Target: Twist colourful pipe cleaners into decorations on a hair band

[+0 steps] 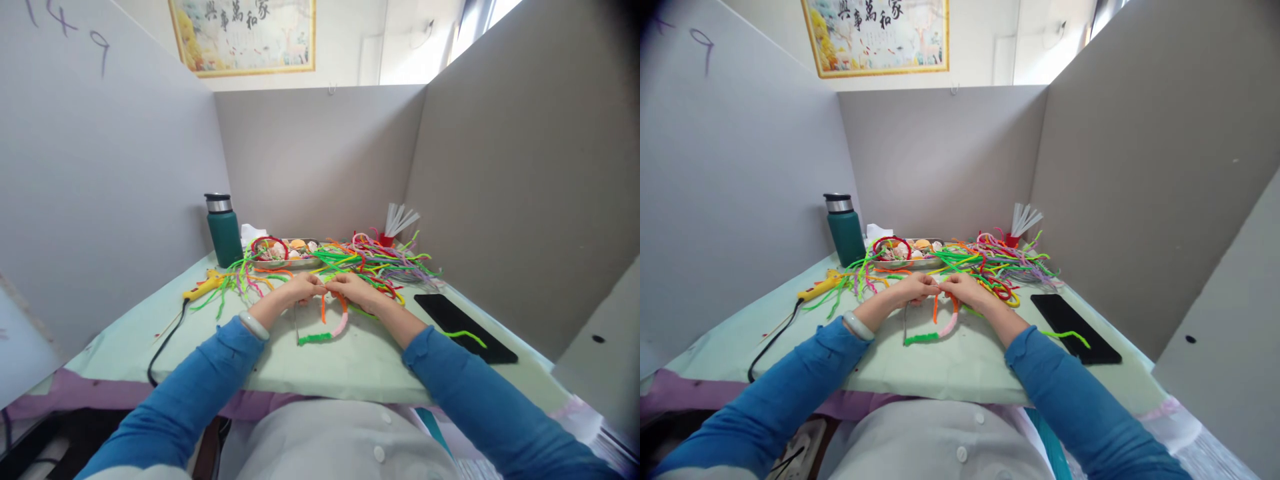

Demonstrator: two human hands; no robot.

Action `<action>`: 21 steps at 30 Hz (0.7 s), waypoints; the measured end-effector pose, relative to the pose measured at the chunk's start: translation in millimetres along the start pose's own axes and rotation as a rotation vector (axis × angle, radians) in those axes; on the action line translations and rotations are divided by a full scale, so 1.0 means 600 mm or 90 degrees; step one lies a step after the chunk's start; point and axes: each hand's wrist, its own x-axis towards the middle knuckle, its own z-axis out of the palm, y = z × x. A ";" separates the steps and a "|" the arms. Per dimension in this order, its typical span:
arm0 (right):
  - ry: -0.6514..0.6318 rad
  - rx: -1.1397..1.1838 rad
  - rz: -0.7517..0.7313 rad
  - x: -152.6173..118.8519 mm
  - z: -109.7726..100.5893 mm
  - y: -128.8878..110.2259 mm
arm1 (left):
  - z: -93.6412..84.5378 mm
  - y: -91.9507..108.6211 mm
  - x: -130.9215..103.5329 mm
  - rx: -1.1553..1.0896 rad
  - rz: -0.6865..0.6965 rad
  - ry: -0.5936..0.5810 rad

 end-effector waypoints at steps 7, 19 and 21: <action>-0.014 0.002 0.001 0.002 0.000 0.001 | 0.000 -0.002 0.001 0.007 0.007 -0.022; -0.008 -0.113 -0.101 0.005 -0.003 0.010 | -0.004 -0.012 0.007 -0.031 -0.016 -0.057; -0.016 -0.107 -0.129 0.010 -0.004 0.016 | -0.004 -0.008 0.005 -0.068 -0.024 -0.077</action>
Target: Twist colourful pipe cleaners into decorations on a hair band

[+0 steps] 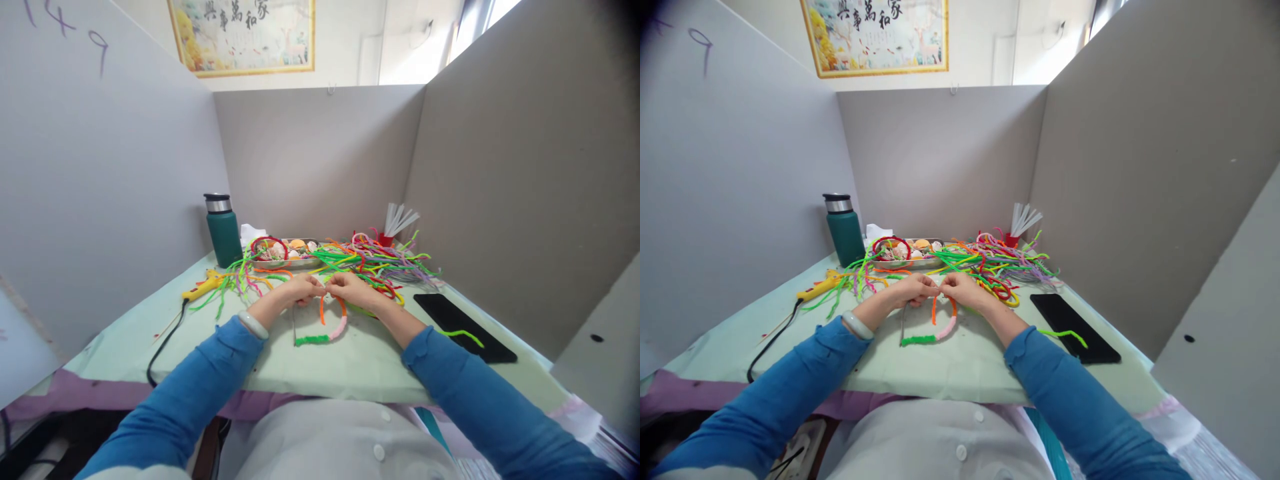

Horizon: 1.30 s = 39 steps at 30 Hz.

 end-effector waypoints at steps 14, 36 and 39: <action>0.013 0.059 -0.004 -0.003 -0.007 0.002 | 0.003 -0.003 0.009 0.224 0.168 0.102; -0.041 0.217 0.030 -0.005 -0.015 0.000 | -0.003 0.010 0.005 0.357 0.282 0.168; -0.042 0.204 0.030 -0.003 -0.016 0.004 | -0.004 0.012 0.003 0.319 0.250 0.136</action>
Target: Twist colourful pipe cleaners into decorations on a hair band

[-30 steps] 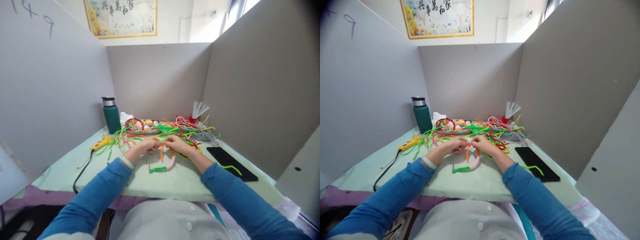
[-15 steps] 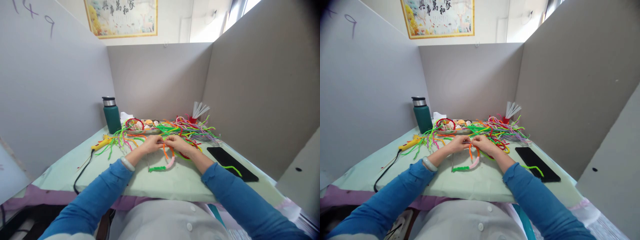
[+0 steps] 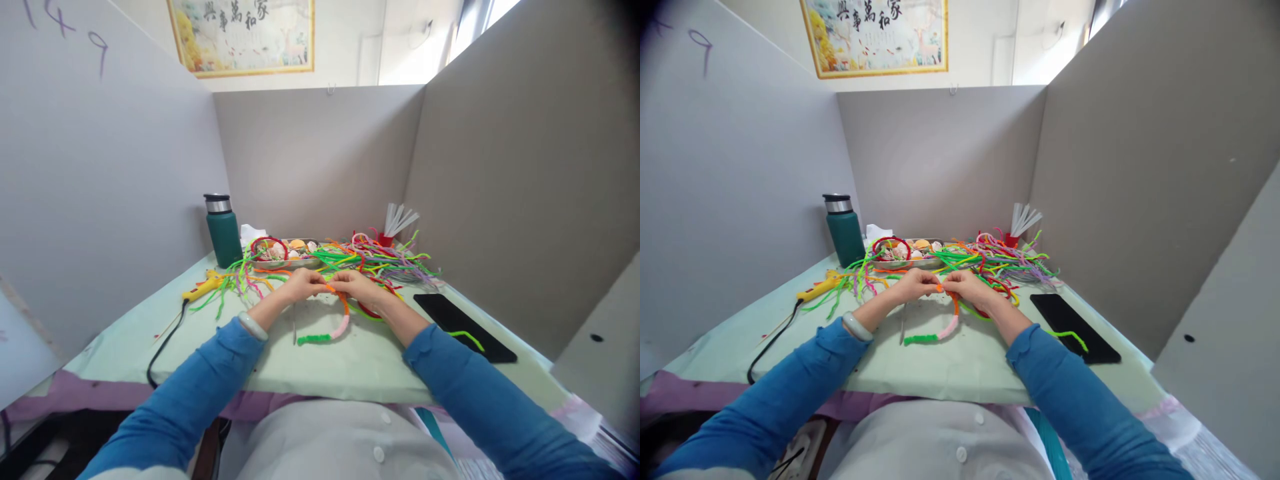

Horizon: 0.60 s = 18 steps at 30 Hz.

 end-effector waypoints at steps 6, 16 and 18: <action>-0.007 -0.002 -0.006 0.000 0.000 0.003 | -0.003 0.003 -0.005 -0.102 -0.071 -0.039; 0.022 -0.105 -0.092 -0.009 0.010 -0.008 | -0.002 0.011 -0.014 -0.390 -0.212 -0.135; 0.029 -0.102 -0.092 -0.009 0.011 -0.009 | -0.003 0.011 -0.013 -0.411 -0.236 -0.138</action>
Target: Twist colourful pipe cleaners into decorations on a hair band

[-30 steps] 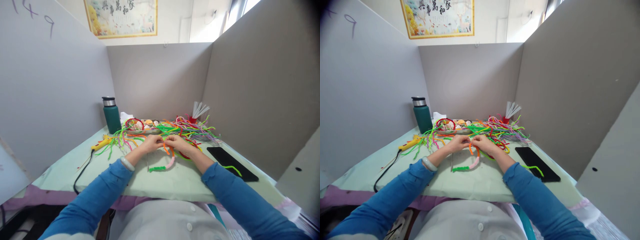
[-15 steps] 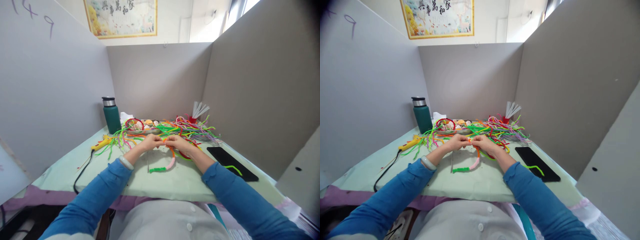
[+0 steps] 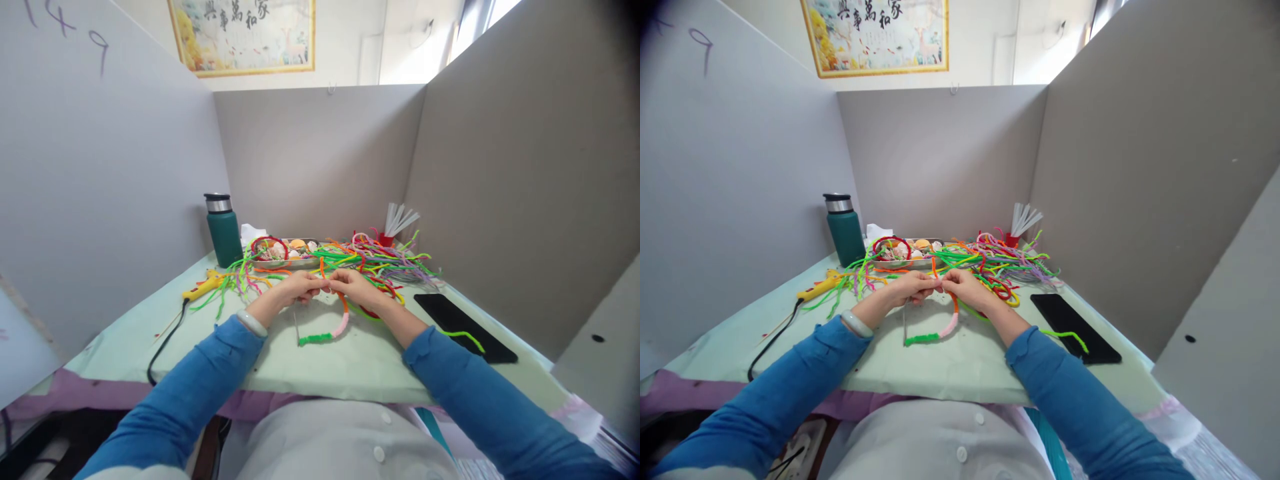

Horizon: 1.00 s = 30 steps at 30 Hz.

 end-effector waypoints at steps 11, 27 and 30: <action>0.008 0.026 0.011 0.000 -0.001 -0.005 | 0.002 0.004 0.003 -0.071 -0.028 0.061; 0.010 0.036 0.033 0.003 0.004 -0.001 | 0.011 0.007 0.003 0.052 0.005 0.161; 0.042 0.023 0.058 0.002 0.008 -0.008 | 0.015 0.007 0.004 0.087 0.027 0.156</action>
